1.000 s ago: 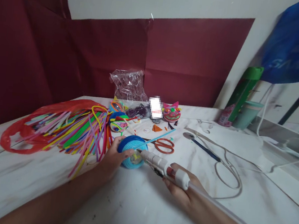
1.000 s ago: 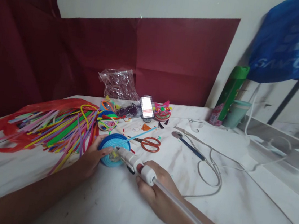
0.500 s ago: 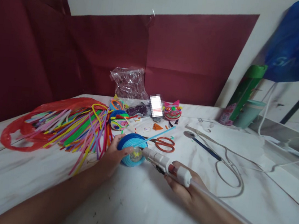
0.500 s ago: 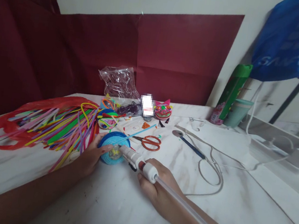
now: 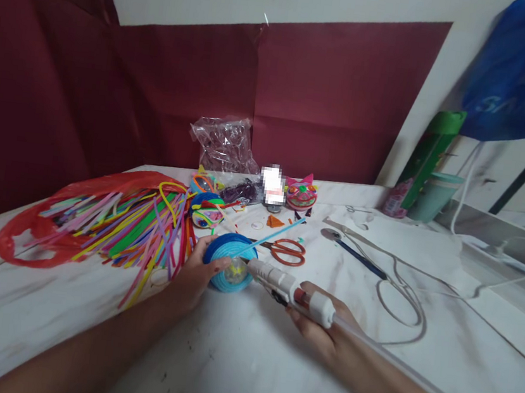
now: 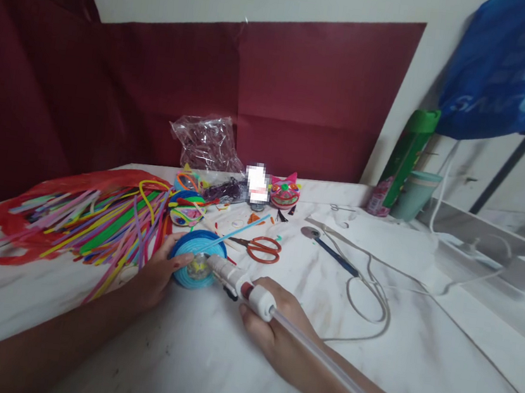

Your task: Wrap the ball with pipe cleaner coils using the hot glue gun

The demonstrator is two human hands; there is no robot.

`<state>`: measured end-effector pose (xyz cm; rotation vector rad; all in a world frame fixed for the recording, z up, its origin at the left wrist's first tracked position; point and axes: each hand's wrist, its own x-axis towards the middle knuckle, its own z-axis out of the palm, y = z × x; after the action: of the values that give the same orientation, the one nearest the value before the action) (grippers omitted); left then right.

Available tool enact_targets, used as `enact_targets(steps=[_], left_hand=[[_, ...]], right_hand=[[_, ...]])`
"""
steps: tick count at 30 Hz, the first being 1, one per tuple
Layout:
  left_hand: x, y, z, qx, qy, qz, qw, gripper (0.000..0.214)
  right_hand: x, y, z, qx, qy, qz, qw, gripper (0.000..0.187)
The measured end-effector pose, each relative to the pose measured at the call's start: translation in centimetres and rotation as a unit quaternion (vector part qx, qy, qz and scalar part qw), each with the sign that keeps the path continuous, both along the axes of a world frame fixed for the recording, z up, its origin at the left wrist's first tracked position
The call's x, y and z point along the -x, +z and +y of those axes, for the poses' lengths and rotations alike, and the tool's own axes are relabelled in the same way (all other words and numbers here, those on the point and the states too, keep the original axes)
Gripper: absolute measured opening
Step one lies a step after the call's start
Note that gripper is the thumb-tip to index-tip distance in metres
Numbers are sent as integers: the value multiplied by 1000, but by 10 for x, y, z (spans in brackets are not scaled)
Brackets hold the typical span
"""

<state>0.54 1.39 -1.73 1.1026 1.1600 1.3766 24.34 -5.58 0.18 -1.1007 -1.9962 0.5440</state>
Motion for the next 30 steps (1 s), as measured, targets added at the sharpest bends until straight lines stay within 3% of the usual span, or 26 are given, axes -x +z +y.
enact_targets(steps=[3,17,30], left_hand=[[0,-1,0,12,-24,12,1000,65],[1,7,0,1,-13,-67,998,67],[-1,9,-2,28,-12,-78,996,72]], right_hand=[[0,-1,1,-3,0,1,1000,15],[0,0,1,8,2,0,1000,15],[0,1,1,-6,3,1,1000,14]])
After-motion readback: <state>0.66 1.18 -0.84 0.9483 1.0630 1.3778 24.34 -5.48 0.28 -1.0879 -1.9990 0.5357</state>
